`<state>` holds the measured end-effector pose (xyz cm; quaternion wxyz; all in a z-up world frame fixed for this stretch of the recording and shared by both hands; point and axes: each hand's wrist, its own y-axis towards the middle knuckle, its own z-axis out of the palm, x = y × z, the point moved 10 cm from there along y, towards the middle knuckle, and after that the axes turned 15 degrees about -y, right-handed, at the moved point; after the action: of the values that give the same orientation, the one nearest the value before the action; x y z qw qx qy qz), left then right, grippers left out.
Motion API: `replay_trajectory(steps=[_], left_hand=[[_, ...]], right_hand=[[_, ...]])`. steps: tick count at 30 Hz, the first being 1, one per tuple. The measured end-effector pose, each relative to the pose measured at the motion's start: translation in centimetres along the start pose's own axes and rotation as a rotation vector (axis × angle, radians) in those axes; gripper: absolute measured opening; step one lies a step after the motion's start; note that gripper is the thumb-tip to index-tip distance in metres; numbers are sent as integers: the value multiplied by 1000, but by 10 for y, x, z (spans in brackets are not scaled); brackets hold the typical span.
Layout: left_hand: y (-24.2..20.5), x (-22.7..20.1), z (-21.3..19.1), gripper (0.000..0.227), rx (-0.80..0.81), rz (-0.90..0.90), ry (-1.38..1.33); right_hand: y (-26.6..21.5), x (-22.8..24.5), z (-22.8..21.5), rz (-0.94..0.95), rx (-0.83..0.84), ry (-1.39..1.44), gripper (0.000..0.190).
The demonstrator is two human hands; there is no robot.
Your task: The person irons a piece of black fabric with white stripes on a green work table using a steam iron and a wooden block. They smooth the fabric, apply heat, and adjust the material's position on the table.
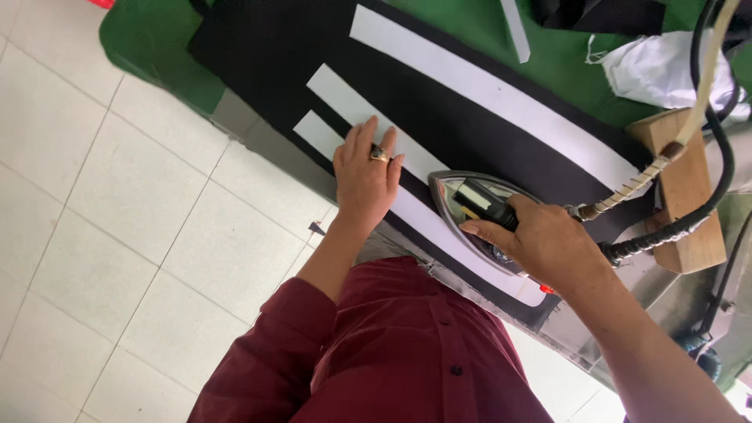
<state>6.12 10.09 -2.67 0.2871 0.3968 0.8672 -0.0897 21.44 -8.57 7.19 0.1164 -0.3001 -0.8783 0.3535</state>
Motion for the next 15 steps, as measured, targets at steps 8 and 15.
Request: replay_trajectory(steps=[8, 15], left_hand=[[-3, -22, -2, 69, 133, -46, -41], [-4, -11, 5, 73, 186, -92, 34]], right_hand=[[0, 1, -3, -15, 14, -22, 74], [-8, 5, -15, -18, 14, 25, 74]])
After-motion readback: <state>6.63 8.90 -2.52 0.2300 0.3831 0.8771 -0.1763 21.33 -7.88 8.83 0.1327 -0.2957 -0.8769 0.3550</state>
